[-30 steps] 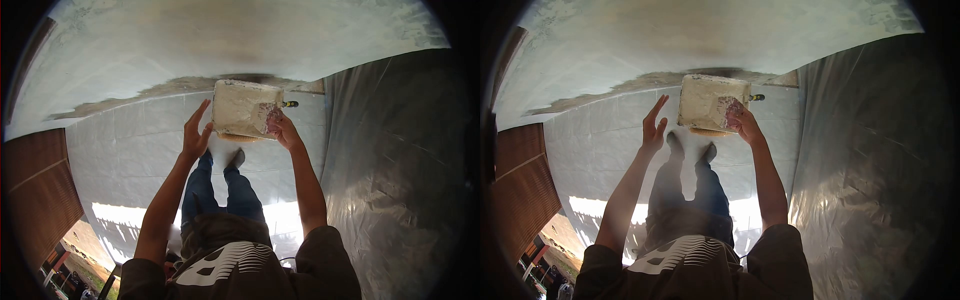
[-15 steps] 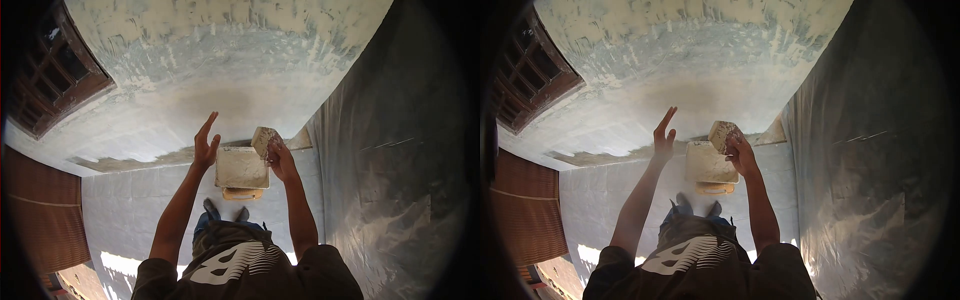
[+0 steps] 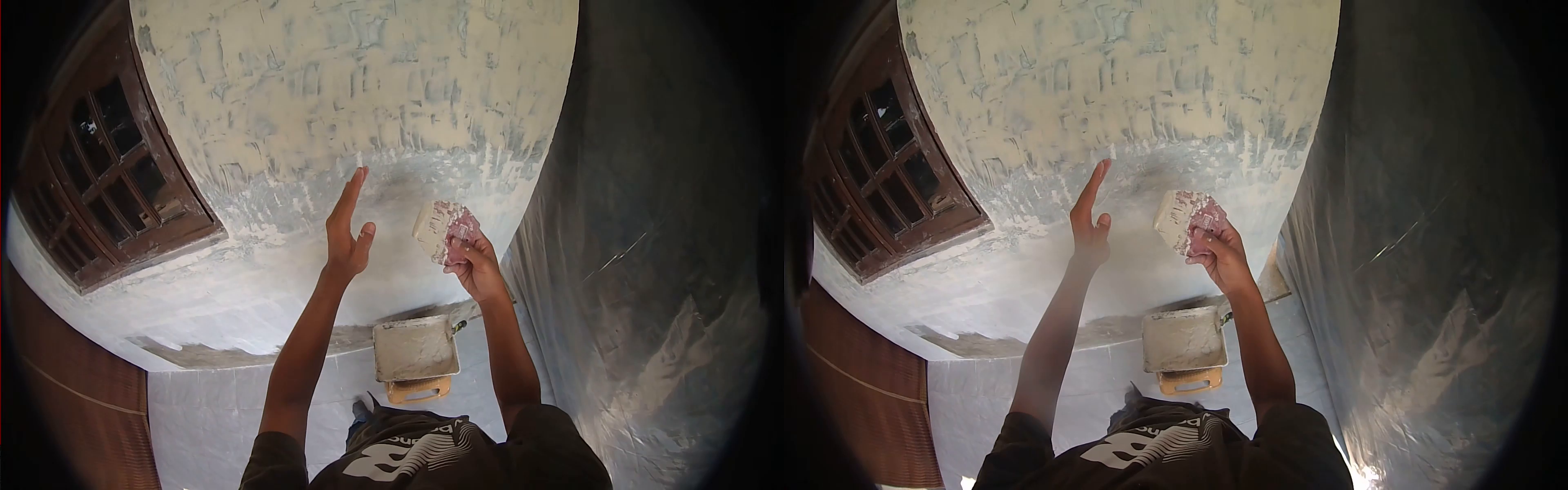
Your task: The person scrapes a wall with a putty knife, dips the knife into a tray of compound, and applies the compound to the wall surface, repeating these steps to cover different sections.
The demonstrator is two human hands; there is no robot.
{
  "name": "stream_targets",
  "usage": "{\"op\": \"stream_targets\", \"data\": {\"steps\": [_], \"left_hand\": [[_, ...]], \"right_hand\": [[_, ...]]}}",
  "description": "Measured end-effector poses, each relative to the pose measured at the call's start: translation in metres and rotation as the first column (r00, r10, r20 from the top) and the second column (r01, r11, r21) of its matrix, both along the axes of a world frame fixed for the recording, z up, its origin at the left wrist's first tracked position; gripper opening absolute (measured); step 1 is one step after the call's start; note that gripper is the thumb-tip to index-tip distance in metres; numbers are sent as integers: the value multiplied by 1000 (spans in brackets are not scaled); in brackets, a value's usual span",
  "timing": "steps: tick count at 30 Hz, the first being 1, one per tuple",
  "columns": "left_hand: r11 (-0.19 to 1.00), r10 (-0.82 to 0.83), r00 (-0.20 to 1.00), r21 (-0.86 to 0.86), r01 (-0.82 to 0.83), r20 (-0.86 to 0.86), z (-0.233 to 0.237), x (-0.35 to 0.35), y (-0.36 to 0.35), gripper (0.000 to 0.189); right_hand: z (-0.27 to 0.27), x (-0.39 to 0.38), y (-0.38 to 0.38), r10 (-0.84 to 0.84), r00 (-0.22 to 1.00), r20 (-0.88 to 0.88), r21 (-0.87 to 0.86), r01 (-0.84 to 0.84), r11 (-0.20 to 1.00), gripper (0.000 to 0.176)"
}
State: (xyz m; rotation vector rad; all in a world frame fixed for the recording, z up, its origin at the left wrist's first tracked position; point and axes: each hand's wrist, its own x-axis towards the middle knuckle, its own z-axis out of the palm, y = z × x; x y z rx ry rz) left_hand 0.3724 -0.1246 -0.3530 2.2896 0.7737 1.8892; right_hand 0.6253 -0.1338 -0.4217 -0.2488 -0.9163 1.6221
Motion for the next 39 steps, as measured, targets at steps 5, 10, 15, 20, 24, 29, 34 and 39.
{"op": "stream_targets", "data": {"steps": [5, 10, 15, 20, 24, 29, 34, 39], "left_hand": [[995, 23, 999, 100, -18, -48, 48, -34, 11, 76], [983, 33, 998, 184, -23, -52, 83, -75, 18, 79], [972, 31, 998, 233, -18, -56, 111, -122, 24, 81], [947, 42, 996, 321, -13, -84, 148, -172, 25, 80], [909, 45, 994, 417, -2, -94, 184, -201, 38, 79], [835, 114, 988, 550, -37, -106, 245, -232, 50, 77], [755, 157, 986, 650, -83, -57, 310, -266, 50, 70], [654, 266, 964, 738, -166, -20, 359, -301, 52, 58]], "right_hand": [[42, -37, 10, -37, 999, -36, 41, 38, 998, 37], [91, -87, 13, -76, 995, -58, 136, 83, 987, 30], [119, -138, 22, -91, 992, -93, 186, 107, 977, 27], [147, -180, 24, -182, 980, -76, 292, 196, 936, 29], [189, -195, 34, -281, 959, -38, 371, 274, 887, 28], [267, -210, 52, -505, 863, -9, 527, 433, 731, 24], [354, -233, 74, -713, 701, 4, 695, 511, 506, 16], [422, -251, 103, -899, -63, -433, 839, 336, -427, 19]]}}
